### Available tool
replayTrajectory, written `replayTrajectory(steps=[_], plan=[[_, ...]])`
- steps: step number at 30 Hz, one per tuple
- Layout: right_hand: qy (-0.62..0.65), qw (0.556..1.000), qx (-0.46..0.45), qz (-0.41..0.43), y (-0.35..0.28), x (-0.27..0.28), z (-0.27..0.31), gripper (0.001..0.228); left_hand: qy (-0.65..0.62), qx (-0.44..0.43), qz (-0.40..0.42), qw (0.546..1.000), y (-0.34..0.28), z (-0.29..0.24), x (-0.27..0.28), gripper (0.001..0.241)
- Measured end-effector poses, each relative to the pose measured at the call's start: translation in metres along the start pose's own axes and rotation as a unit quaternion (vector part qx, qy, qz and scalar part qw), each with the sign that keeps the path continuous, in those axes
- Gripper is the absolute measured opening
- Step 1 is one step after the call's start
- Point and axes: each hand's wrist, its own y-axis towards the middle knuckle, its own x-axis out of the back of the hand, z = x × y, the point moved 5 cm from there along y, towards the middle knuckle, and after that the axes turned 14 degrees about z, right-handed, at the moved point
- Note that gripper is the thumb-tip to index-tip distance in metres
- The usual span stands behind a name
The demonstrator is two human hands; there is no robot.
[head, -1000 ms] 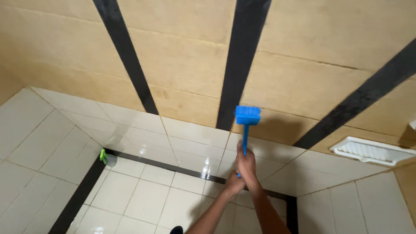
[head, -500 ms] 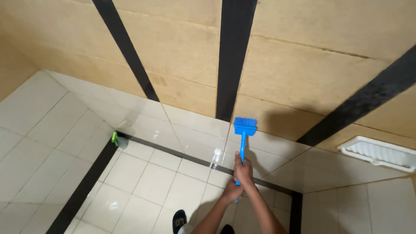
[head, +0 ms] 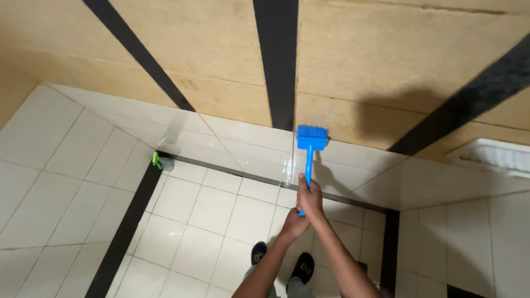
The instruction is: The person scrubs the lower section of a tiled bathroom wall using a blue scrub brush. They move the brush back and forth along the grout lines and tile surfaces, working from a corner towards the toilet area.
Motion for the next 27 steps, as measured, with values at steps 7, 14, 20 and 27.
replayTrajectory(steps=[7, 14, 20, 27], plan=[[0.003, 0.999, 0.018, -0.028, -0.003, -0.005, 0.035, 0.046, 0.024, -0.115, 0.026, 0.993, 0.009, -0.042, 0.005, 0.035], [-0.017, 0.997, 0.059, -0.056, 0.005, -0.013, 0.036, 0.05, 0.043, -0.167, 0.064, 0.983, 0.039, -0.025, 0.011, 0.038], [-0.147, 0.982, 0.082, -0.088, 0.015, -0.016, 0.01, 0.061, 0.057, -0.053, 0.08, 0.994, 0.012, -0.027, 0.024, 0.021], [-0.145, 0.985, 0.01, -0.098, 0.006, -0.023, 0.01, 0.064, 0.007, 0.06, 0.141, 0.988, 0.007, -0.013, 0.02, 0.016]])
